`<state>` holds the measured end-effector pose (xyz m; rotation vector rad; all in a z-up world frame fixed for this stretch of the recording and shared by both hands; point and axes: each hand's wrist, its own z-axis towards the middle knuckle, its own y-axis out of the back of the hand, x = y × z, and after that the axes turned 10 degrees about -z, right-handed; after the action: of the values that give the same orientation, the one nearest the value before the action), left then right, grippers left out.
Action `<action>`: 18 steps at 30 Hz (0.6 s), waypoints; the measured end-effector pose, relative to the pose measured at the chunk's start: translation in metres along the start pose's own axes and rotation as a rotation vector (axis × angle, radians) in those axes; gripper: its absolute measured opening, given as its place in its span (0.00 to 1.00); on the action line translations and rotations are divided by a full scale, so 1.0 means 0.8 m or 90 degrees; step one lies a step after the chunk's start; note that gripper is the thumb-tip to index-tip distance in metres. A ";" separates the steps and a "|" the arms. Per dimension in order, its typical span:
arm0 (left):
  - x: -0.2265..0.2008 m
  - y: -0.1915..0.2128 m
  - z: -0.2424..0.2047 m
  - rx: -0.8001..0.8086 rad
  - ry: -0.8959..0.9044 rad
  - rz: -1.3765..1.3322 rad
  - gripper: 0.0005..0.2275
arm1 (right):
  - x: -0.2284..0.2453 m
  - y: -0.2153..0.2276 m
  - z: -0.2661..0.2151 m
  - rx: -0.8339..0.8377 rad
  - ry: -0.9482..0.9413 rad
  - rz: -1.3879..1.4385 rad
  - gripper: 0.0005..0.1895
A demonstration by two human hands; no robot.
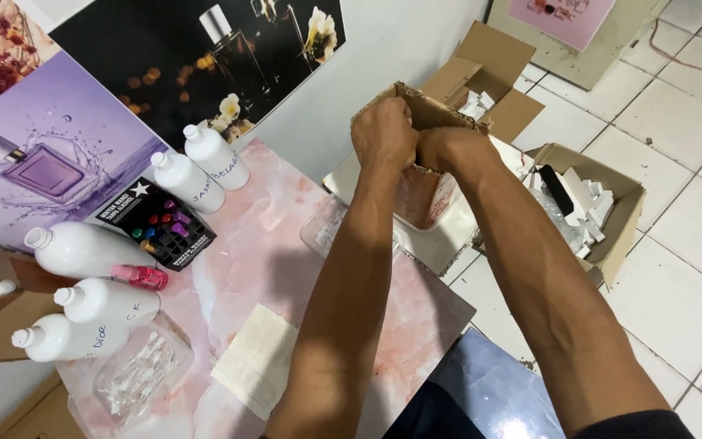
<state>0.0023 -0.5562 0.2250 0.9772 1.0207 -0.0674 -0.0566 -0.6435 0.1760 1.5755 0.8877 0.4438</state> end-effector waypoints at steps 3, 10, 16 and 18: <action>0.012 -0.007 0.007 -0.006 -0.001 0.004 0.07 | -0.001 -0.001 0.001 0.000 0.081 0.023 0.20; 0.013 -0.009 0.009 -0.036 -0.018 -0.041 0.19 | -0.025 -0.004 0.009 -0.004 0.283 0.080 0.21; -0.010 0.014 -0.007 -0.026 -0.010 -0.097 0.28 | -0.052 -0.004 0.019 -0.015 0.440 0.125 0.23; -0.006 0.014 -0.003 -0.009 0.000 -0.093 0.31 | -0.055 -0.051 0.077 0.002 0.347 0.188 0.21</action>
<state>0.0033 -0.5499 0.2358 0.8891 1.0893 -0.1806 -0.0525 -0.7177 0.1326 1.6202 1.0593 1.1205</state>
